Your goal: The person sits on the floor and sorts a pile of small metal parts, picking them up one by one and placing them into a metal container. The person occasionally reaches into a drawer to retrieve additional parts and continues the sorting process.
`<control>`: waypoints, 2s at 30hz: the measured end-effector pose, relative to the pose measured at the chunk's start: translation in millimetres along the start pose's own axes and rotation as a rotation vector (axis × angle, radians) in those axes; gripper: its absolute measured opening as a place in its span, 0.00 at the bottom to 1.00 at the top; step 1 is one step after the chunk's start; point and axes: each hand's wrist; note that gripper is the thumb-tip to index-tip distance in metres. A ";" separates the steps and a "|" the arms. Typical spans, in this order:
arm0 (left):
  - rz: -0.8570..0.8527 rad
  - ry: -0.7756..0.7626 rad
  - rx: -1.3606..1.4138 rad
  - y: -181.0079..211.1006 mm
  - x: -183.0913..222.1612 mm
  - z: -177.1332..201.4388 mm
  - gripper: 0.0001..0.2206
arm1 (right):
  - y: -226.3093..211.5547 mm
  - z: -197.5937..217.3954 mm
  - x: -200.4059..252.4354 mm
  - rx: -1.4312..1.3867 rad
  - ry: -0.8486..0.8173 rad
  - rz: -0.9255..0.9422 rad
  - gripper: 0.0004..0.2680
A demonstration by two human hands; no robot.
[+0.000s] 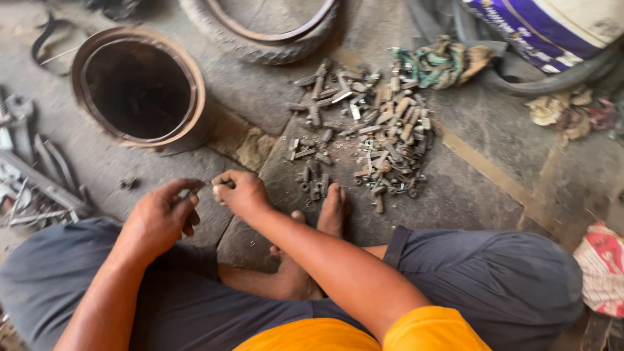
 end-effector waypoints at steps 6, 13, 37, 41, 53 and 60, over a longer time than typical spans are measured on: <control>-0.084 -0.101 0.149 21.5 15.2 -34.5 0.17 | -51.2 64.4 30.6 -0.700 -0.140 -0.142 0.07; -0.150 -0.188 0.230 21.4 36.3 -69.3 0.14 | -63.7 104.0 84.1 -0.830 -0.179 -0.130 0.07; -0.631 0.003 -0.021 67.4 126.7 -129.7 0.19 | -127.5 177.0 199.5 -0.536 0.007 0.090 0.07; -0.775 0.178 -0.148 62.0 130.2 -129.7 0.11 | -153.6 181.6 208.2 0.300 0.043 0.378 0.07; -0.825 0.034 0.286 54.3 137.7 -161.9 0.07 | -138.4 160.7 233.5 -0.807 0.060 0.373 0.06; -0.997 0.133 0.250 52.4 140.2 -153.6 0.18 | -141.2 166.4 228.5 -0.310 0.197 0.395 0.07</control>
Point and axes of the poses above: each hand's wrist, its own x-axis away from the middle knuckle, its own z-axis out of the back of the hand, y = z × x, and after that the axes turned 8 degrees about z, right-handed
